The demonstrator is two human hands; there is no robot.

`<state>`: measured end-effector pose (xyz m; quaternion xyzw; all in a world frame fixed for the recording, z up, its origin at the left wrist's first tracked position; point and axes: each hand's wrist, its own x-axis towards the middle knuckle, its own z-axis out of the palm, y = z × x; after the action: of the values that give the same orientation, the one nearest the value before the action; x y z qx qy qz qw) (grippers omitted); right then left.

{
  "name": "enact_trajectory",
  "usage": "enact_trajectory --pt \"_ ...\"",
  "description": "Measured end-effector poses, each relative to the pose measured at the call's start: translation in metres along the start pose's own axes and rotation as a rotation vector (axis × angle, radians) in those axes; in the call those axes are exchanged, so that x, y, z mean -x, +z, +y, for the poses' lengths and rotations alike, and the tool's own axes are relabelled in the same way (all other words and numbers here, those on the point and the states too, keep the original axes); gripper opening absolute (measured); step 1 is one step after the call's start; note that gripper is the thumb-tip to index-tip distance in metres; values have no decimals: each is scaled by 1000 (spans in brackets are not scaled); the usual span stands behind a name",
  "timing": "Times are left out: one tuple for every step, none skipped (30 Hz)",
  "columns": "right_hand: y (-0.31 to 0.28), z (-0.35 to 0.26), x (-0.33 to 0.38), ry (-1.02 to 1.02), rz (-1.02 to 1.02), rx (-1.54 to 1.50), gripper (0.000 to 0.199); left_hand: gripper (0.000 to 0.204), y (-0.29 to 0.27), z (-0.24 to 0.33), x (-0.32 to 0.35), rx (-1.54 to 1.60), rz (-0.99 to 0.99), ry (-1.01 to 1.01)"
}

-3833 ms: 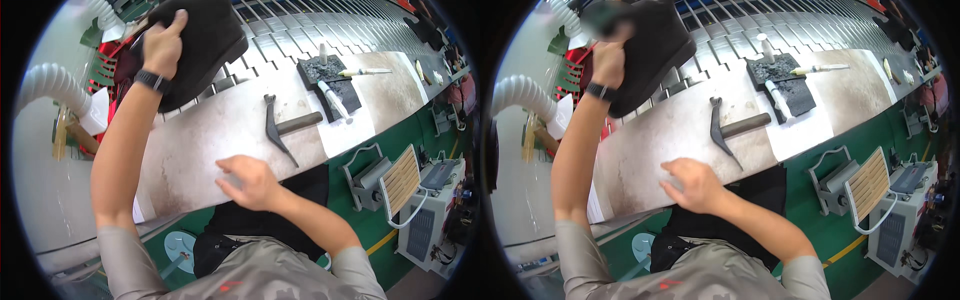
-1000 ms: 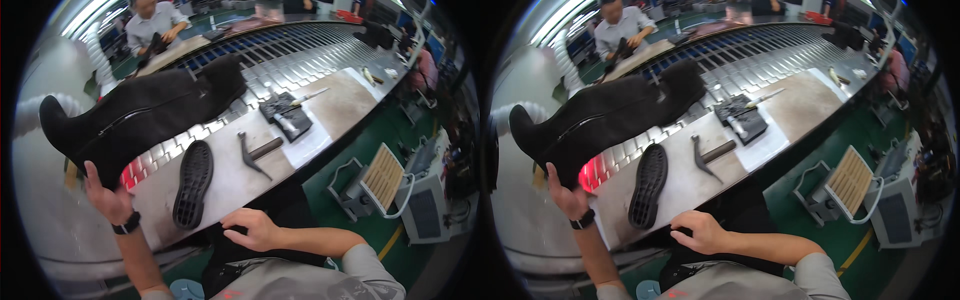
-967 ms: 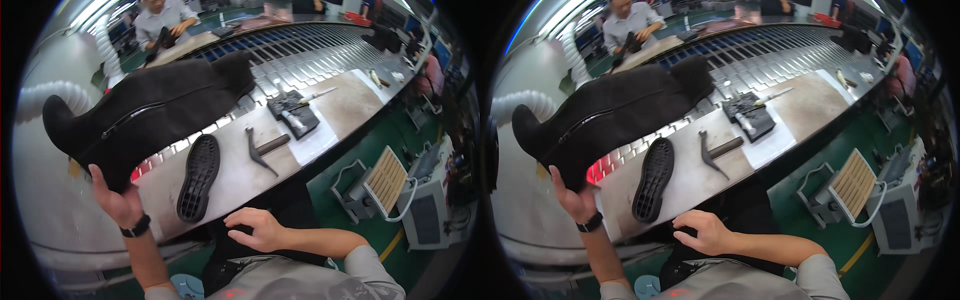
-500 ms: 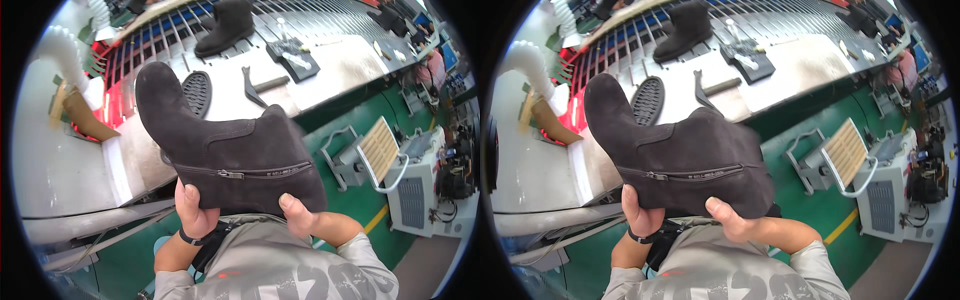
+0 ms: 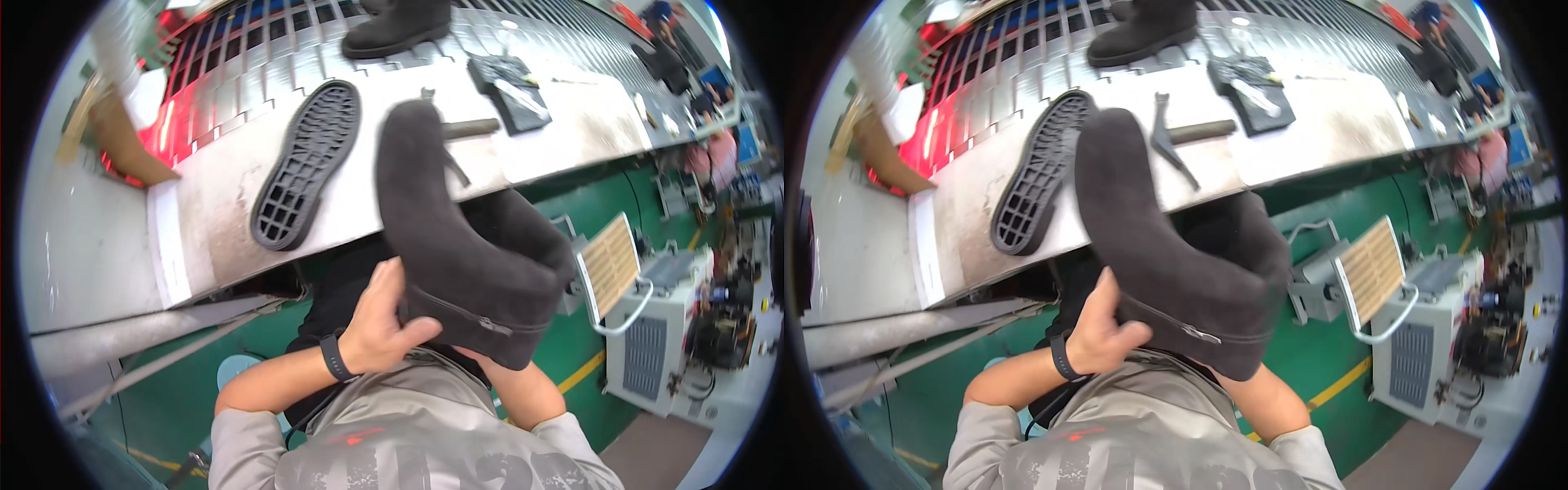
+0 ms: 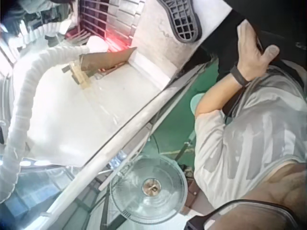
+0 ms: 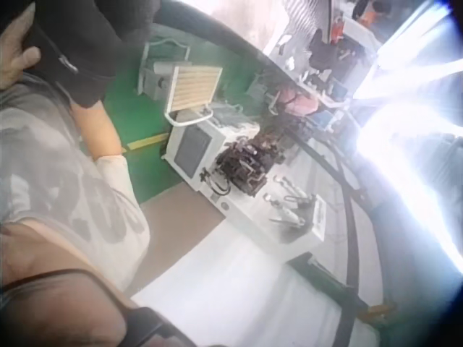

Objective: The person picks up a boot and its sole, then fits the sole onto the boot by hand, pressing it firmly along the edges and rubbing the surface to check the attachment.

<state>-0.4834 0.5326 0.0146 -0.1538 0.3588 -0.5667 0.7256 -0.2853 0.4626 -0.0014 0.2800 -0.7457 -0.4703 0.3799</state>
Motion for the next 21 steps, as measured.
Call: enact_trajectory --pt "-1 4 -4 35 2 -52 55 60 -12 10 -2 -326 6 42" --pt "0 5 -7 65 1 -102 56 47 -25 18 -10 -388 36 91" --pt "0 4 -7 99 3 -145 57 43 -41 18 -16 -376 76 115" --pt "1 5 -8 126 11 -159 58 41 -59 18 -20 -362 117 146" --pt "2 4 -10 147 29 -144 60 39 -79 18 -37 -459 186 202" --pt "1 2 -14 148 75 -83 61 37 -97 11 -64 -540 247 264" --pt "0 -3 -25 170 205 187 59 37 -109 2 -93 -590 276 200" --pt "-1 -3 -26 177 202 187 59 36 -124 -8 -125 -645 308 136" --pt "-2 -2 -27 155 210 461 63 40 -140 -25 -155 -802 301 85" --pt "0 -1 -27 126 213 734 67 45 -157 -45 -182 -959 292 31" --pt "2 3 -29 131 191 734 67 46 -178 -77 -206 -937 201 -49" --pt "2 8 -32 103 212 619 66 48 -192 -102 -218 -907 105 -126" --pt "-1 11 -34 66 254 501 66 48 -191 -106 -225 -903 96 -119" --pt "-11 13 -35 62 254 497 66 47 -191 -106 -230 -855 61 -114" --pt "-25 14 -35 90 201 361 61 45 -193 -106 -233 -810 28 -110" --pt "-33 17 -33 117 157 220 56 40 -198 -111 -228 -837 127 -12" --pt "-34 19 -34 119 169 209 56 39 -205 -99 -224 -757 145 -65" --pt "-34 20 -39 163 209 252 49 38 -217 -85 -220 -678 165 -120" --pt "-35 20 -42 210 245 300 43 37 -223 -69 -210 -442 217 -191" --pt "-37 20 -43 215 251 296 43 35 -229 -54 -198 -206 267 -260" --pt "-38 20 -43 224 226 354 45 35 -234 -42 -185 -82 313 -264"
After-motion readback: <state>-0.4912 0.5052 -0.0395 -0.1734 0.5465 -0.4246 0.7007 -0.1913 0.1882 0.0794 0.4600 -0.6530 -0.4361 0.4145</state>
